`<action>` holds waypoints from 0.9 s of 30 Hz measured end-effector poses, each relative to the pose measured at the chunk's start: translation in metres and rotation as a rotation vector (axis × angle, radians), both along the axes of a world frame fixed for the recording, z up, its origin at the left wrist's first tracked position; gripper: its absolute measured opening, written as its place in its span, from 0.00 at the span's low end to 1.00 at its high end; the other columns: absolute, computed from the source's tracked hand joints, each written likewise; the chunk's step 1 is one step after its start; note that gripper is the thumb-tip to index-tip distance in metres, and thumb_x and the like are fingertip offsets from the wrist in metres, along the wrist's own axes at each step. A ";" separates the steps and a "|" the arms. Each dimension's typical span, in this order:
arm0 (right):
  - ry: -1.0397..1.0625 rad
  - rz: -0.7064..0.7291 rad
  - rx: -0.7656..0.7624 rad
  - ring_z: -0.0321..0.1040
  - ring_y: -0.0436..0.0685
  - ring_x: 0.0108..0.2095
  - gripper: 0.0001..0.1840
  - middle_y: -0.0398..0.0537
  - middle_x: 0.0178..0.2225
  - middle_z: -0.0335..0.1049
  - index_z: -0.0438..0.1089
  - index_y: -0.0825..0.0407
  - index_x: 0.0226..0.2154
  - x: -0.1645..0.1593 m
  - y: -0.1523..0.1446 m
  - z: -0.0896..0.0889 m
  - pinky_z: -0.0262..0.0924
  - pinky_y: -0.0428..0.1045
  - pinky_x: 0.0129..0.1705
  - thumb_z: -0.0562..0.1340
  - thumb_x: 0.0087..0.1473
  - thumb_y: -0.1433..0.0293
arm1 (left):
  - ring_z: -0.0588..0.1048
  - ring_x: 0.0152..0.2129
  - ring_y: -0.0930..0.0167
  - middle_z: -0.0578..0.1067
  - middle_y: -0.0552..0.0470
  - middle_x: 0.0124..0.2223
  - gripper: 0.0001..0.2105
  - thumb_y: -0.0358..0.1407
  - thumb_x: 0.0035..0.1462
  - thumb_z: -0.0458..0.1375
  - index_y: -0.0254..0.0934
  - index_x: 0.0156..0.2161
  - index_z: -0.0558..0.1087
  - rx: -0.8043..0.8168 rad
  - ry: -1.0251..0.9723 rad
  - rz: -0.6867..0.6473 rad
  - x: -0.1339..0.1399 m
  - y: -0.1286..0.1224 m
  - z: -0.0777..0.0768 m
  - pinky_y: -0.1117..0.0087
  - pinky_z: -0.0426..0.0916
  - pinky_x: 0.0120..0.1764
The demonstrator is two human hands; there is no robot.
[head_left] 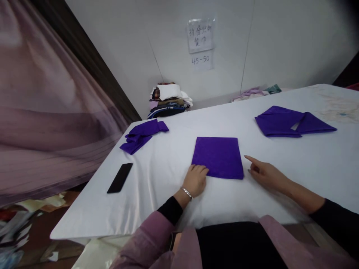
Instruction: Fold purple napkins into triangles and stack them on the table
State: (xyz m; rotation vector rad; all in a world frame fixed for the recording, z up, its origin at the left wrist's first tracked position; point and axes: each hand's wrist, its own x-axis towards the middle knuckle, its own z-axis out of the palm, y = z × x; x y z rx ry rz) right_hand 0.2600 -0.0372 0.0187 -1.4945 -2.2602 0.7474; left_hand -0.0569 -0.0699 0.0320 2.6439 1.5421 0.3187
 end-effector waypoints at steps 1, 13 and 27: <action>-0.021 0.024 0.100 0.70 0.60 0.38 0.31 0.49 0.41 0.72 0.52 0.46 0.61 0.003 0.002 -0.001 0.65 0.56 0.39 0.52 0.55 0.62 | 0.66 0.49 0.66 0.70 0.48 0.52 0.18 0.29 0.55 0.52 0.39 0.51 0.66 -0.011 -0.020 -0.042 0.010 -0.002 -0.001 0.59 0.55 0.54; -0.059 0.476 0.323 0.56 0.62 0.57 0.28 0.51 0.56 0.62 0.64 0.47 0.54 -0.002 0.041 -0.023 0.46 0.65 0.59 0.53 0.50 0.73 | 0.67 0.40 0.66 0.72 0.48 0.42 0.09 0.31 0.61 0.47 0.37 0.39 0.71 0.055 0.110 -0.091 0.069 0.025 -0.017 0.64 0.63 0.40; 0.123 0.334 0.144 0.68 0.61 0.45 0.19 0.46 0.40 0.74 0.73 0.46 0.41 -0.031 0.046 -0.004 0.53 0.61 0.55 0.50 0.51 0.68 | 0.73 0.36 0.71 0.76 0.53 0.38 0.09 0.29 0.51 0.55 0.37 0.37 0.75 -0.373 -0.519 0.099 0.048 0.038 -0.005 0.70 0.67 0.43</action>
